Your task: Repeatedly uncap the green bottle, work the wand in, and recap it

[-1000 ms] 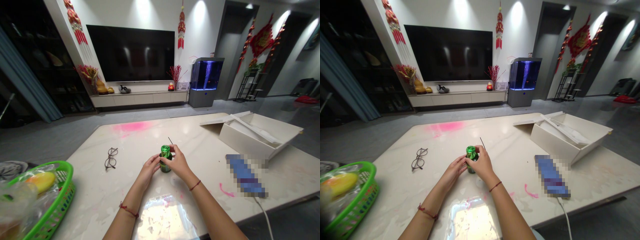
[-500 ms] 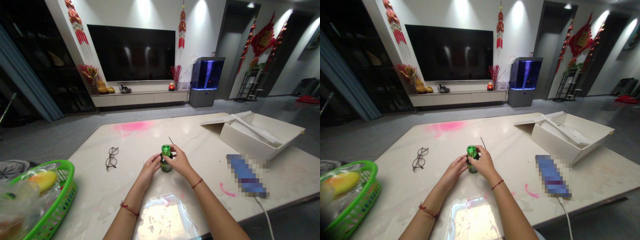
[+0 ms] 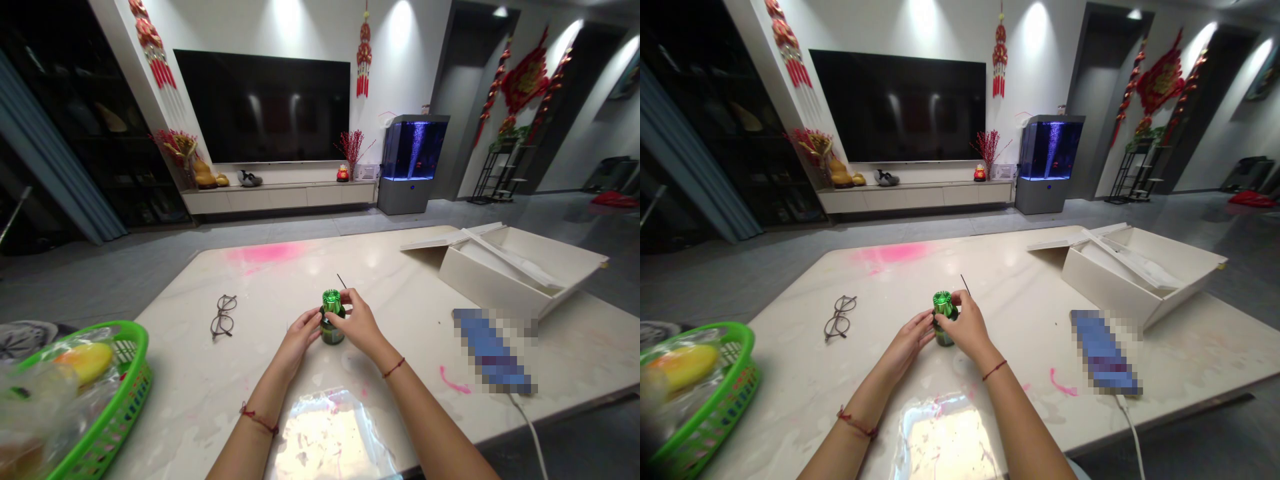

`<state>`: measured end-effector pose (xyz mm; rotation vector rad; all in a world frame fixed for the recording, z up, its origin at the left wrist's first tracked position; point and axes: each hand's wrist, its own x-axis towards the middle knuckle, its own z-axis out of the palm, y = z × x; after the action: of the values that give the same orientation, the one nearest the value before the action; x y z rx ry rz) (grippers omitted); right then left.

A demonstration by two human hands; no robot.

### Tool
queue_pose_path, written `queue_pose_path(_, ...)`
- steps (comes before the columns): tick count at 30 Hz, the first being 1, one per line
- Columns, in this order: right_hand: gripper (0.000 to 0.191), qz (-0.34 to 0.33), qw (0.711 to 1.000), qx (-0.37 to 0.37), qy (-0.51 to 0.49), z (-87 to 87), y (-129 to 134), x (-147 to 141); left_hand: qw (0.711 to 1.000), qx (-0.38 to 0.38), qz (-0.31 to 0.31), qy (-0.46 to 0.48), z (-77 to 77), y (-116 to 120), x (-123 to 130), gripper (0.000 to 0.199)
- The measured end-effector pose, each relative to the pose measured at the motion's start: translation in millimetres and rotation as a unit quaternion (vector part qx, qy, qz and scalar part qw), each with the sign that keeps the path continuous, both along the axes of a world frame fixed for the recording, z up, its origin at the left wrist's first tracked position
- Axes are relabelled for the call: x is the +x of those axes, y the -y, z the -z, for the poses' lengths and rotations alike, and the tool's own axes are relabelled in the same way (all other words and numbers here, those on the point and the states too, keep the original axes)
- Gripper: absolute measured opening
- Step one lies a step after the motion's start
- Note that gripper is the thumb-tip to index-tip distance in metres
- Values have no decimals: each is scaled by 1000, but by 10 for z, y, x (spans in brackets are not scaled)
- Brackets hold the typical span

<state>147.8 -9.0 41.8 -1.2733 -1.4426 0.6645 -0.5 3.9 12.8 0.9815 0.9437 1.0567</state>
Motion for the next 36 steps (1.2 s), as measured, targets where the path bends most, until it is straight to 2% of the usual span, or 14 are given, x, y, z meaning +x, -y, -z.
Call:
queue_pose_path(10,33,-38,999,-5,-2,-61,47,25,1000,-4,-3,-1,-10,7,7,46)
queue_pose_path(19,35,-24,1000,5,-16,-51,35,2,1000,-3,-3,2,-24,11,13,46)
queue_pose_path(28,33,-13,997,9,-78,-96,21,29,1000,-3,0,-4,-46,18,18,48)
queue_pose_path(32,36,-5,995,3,-96,-115,-8,130,1000,9,-2,-4,-84,69,28,45)
queue_pose_path(36,34,23,999,-18,-34,-149,9,343,1000,5,-2,-12,-89,68,26,44)
